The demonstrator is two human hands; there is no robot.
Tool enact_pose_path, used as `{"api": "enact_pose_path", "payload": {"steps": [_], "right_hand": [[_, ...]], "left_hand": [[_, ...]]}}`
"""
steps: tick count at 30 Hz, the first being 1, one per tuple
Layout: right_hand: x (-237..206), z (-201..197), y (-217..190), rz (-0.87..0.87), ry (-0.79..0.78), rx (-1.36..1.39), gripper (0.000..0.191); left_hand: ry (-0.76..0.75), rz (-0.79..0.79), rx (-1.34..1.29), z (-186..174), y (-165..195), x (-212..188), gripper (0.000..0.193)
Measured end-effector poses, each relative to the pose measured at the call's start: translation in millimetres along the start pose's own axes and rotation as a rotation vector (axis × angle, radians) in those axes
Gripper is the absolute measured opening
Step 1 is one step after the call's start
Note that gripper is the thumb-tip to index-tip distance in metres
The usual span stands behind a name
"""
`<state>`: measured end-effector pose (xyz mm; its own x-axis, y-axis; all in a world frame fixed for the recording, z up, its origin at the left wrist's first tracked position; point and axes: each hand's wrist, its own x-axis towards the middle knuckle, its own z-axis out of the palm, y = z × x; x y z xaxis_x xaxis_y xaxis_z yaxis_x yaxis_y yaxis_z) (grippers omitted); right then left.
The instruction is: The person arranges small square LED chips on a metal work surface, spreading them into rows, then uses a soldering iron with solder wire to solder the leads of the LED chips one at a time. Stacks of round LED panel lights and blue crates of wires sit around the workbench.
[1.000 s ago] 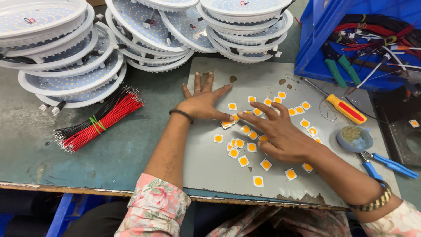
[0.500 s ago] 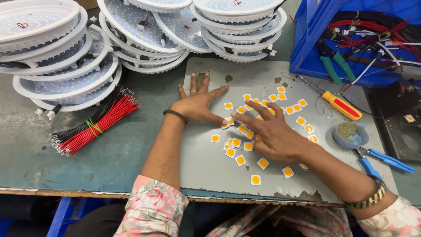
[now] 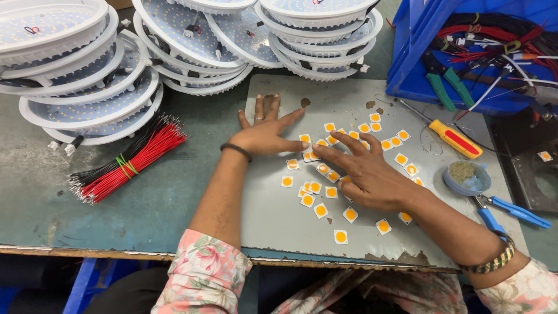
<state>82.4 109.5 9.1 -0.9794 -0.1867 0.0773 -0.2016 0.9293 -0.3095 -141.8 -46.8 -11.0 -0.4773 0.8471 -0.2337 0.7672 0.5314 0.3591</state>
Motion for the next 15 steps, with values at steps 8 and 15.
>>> {"api": "enact_pose_path", "payload": {"steps": [8,15], "right_hand": [[-0.9,-3.3,-2.6,0.027,0.003,-0.109,0.084],[-2.0,-9.0,-2.3,0.066,0.086,-0.121,0.079]], "left_hand": [[-0.007,-0.04,0.029,2.2,2.2,2.3,0.11],[-0.01,-0.04,0.032,2.3,2.2,1.7,0.11]]}}
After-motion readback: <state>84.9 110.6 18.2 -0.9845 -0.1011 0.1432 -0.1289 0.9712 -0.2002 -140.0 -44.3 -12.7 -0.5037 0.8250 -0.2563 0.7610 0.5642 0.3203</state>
